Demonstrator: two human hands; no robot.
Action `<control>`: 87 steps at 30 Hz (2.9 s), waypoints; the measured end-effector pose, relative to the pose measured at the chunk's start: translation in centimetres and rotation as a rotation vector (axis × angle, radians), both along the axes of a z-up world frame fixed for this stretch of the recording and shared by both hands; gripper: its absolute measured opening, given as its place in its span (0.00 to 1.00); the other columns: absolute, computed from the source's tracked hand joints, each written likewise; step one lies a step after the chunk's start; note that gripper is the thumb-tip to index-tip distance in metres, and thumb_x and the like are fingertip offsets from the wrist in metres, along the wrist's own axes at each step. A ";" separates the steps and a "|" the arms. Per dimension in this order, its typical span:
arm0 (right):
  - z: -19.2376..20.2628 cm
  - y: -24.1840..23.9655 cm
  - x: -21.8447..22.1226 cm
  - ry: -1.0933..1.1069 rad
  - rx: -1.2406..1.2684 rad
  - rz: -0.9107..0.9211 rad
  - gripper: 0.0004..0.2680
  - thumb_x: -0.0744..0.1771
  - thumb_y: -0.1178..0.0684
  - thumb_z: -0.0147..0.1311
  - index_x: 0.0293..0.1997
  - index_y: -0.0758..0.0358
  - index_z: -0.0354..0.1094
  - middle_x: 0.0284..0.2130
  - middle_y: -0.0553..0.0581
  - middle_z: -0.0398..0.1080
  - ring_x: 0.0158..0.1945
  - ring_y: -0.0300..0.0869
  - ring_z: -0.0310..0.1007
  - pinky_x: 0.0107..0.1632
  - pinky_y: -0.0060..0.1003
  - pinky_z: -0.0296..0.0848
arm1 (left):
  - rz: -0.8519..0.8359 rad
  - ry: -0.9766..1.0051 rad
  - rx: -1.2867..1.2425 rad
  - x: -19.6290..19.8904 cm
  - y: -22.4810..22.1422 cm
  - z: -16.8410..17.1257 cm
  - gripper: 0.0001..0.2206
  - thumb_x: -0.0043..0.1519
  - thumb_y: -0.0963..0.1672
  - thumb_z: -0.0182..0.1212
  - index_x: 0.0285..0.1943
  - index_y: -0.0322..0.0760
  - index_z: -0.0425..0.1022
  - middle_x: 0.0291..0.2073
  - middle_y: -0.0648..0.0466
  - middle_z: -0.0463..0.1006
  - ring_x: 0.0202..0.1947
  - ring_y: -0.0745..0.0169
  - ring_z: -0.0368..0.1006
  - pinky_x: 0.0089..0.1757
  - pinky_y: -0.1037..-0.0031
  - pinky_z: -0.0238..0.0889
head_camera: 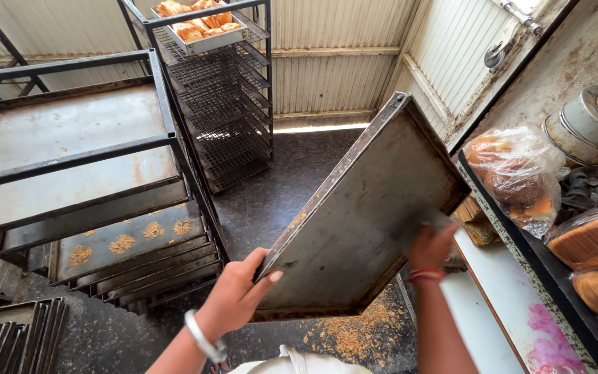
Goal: The person uses a scraper to remove food residue from several baking trays and wipes them with a cloth.
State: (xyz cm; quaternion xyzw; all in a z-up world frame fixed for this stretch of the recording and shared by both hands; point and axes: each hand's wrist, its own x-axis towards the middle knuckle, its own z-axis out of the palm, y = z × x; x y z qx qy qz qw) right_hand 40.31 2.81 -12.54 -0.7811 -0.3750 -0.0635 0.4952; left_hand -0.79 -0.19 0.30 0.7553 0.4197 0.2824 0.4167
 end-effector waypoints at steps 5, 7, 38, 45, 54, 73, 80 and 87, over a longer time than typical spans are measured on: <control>4.7 2.7 -0.3 0.110 0.399 0.075 0.10 0.67 0.53 0.62 0.43 0.72 0.68 0.34 0.61 0.75 0.35 0.51 0.76 0.40 0.48 0.72 | -0.096 0.034 0.217 0.4 0.3 0.6 0.12 0.67 0.47 0.59 0.46 0.32 0.68 0.21 0.42 0.74 0.23 0.40 0.72 0.28 0.60 0.62; 6.8 3.6 -3.9 0.156 0.398 0.184 0.11 0.70 0.50 0.62 0.36 0.69 0.69 0.27 0.58 0.70 0.29 0.45 0.68 0.35 0.43 0.66 | -0.102 0.092 0.219 1.5 0.5 0.2 0.13 0.67 0.48 0.59 0.45 0.31 0.67 0.21 0.42 0.75 0.24 0.40 0.72 0.28 0.59 0.62; 10.4 3.7 -1.1 -0.224 0.202 0.174 0.06 0.71 0.52 0.56 0.46 0.64 0.70 0.30 0.65 0.75 0.33 0.59 0.78 0.34 0.50 0.75 | 0.299 -0.404 0.250 -2.5 0.1 0.1 0.11 0.68 0.47 0.60 0.47 0.33 0.77 0.20 0.64 0.65 0.21 0.78 0.55 0.24 0.78 0.48; 4.4 -3.1 -18.4 -0.572 0.132 0.941 0.07 0.62 0.60 0.52 0.41 0.55 0.73 0.36 0.57 0.75 0.37 0.51 0.77 0.36 0.44 0.76 | 0.463 -0.551 0.273 2.1 1.8 1.2 0.14 0.67 0.49 0.59 0.47 0.33 0.75 0.24 0.66 0.69 0.25 0.81 0.58 0.27 0.82 0.53; -5.9 -1.4 3.0 0.570 0.086 0.426 0.11 0.69 0.51 0.59 0.51 0.68 0.72 0.42 0.61 0.79 0.38 0.49 0.80 0.41 0.43 0.76 | 0.531 -0.470 0.222 -4.7 -0.9 -1.3 0.15 0.69 0.50 0.60 0.40 0.32 0.74 0.24 0.63 0.64 0.27 0.77 0.55 0.28 0.81 0.50; -14.6 -7.4 -16.4 1.469 -0.351 0.571 0.17 0.67 0.53 0.53 0.62 0.64 0.65 0.54 0.60 0.74 0.57 0.52 0.74 0.61 0.51 0.71 | 0.643 0.129 0.027 -14.8 -7.1 -9.5 0.15 0.61 0.49 0.65 0.48 0.34 0.79 0.30 0.42 0.83 0.31 0.44 0.80 0.34 0.60 0.70; -20.6 -15.3 -20.2 1.541 -0.559 0.264 0.16 0.69 0.49 0.50 0.65 0.57 0.63 0.52 0.60 0.72 0.55 0.56 0.72 0.57 0.59 0.69 | 1.052 -0.314 -0.421 -26.3 -15.5 -22.0 0.15 0.62 0.47 0.63 0.47 0.26 0.81 0.31 0.51 0.84 0.31 0.66 0.74 0.36 0.70 0.67; -16.1 -17.3 -29.1 1.765 -0.174 0.506 0.15 0.70 0.45 0.46 0.64 0.52 0.64 0.52 0.52 0.74 0.54 0.48 0.74 0.56 0.52 0.68 | 1.019 -0.515 -0.490 -38.8 -19.0 -26.3 0.16 0.65 0.47 0.60 0.43 0.23 0.81 0.29 0.53 0.81 0.29 0.70 0.71 0.34 0.73 0.65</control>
